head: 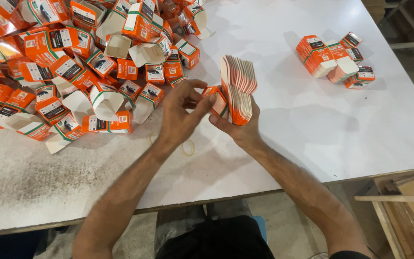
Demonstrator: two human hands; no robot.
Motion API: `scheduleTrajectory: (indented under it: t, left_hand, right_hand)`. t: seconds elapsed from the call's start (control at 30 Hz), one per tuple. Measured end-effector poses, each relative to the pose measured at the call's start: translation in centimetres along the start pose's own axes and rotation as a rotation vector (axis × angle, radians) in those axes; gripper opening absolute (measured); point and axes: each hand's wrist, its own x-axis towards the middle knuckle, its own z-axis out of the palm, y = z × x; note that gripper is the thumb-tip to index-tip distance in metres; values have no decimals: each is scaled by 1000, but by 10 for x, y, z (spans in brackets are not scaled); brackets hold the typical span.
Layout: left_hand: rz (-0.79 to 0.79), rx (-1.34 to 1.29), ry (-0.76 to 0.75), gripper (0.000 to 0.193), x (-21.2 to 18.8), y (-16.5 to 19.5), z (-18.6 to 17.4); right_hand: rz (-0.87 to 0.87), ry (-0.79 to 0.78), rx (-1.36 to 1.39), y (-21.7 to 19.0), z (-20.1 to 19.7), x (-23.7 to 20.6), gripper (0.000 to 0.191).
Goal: The person folds flat pre-cut cardboard box blanks into small orange product boxes at a work table. They repeatedly pick up a folded stack of blanks, crease and tuck the flaps to form each box, and place finished boxes onto the table beside a large pile of completed boxes.
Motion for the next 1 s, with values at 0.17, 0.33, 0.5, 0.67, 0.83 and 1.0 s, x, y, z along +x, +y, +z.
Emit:
scheduleTrajectory:
  t: [0.17, 0.33, 0.5, 0.67, 0.83, 1.0]
  left_hand:
    - [274, 214, 360, 33, 12, 19, -27]
    - [320, 496, 14, 49, 2, 11, 5]
    - [295, 381, -92, 17, 5, -1, 2]
    - [42, -19, -98, 17, 2, 2, 0]
    - [158, 399, -135, 30, 1, 3, 1]
    - [498, 407, -111, 23, 2, -1, -4]
  right_hand:
    - [112, -137, 350, 0, -2, 7, 56]
    - [384, -233, 617, 8, -9, 6, 62]
    - [449, -235, 637, 19, -10, -2, 65]
    - [535, -142, 858, 22, -14, 8, 66]
    - [436, -218, 619, 15, -8, 3, 70]
    - [480, -200, 813, 12, -10, 8, 66]
